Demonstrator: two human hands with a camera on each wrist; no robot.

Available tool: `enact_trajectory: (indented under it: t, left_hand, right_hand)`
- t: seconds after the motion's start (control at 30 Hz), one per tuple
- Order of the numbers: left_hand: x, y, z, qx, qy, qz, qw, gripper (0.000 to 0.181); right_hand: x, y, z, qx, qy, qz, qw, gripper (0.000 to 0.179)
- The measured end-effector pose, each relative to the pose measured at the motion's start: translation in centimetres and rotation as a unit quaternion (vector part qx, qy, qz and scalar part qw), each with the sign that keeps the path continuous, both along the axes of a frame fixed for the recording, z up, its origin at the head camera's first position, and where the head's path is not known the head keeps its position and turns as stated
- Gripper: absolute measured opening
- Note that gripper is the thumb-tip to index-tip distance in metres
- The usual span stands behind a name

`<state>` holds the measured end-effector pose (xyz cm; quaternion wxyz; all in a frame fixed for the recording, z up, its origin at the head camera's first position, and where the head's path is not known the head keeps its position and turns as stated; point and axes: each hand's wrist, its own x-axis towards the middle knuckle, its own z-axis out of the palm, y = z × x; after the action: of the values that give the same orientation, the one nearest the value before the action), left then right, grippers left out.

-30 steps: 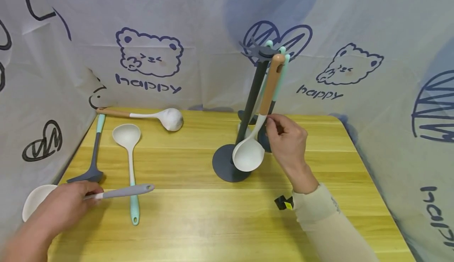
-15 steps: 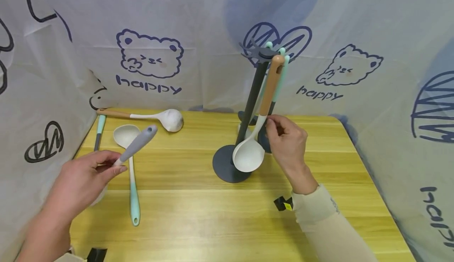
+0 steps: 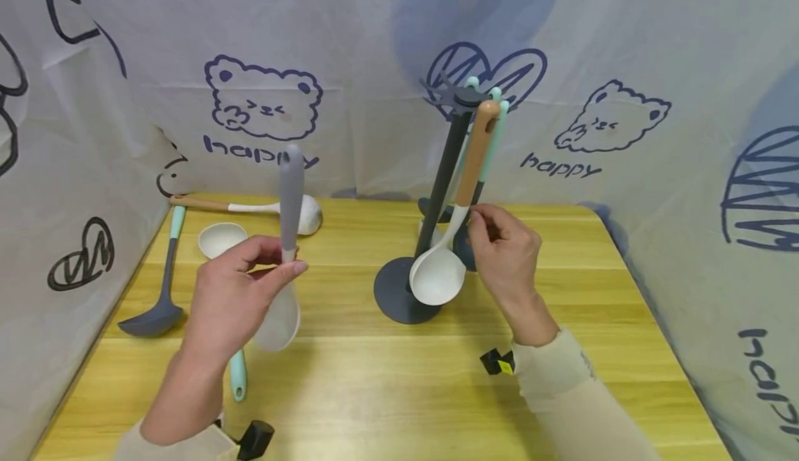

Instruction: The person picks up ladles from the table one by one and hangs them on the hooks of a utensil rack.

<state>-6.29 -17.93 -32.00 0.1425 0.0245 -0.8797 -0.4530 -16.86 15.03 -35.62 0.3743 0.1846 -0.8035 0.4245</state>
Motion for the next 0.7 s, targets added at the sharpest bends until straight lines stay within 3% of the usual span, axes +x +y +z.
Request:
enact_trajectory:
  t: [0.23,0.47,0.7]
  left_hand:
    - [-1.1,4.5,1.1,0.087,-0.012,-0.044,0.9952,0.021]
    - [-2.9,7.0,1.5,0.098,-0.01,-0.06,0.9934,0.019]
    - [-4.0,8.4,1.6,0.106,-0.002,-0.082,0.991,0.019]
  right_hand:
    - [0.3,-0.2,0.3,-0.018,0.005,-0.007,0.9998,0.015]
    - [0.6,-0.2,1.6,-0.019,0.009,0.001,0.9998,0.013]
    - [1.0,-0.1,2.6,-0.044,-0.007,0.04,0.9982,0.022]
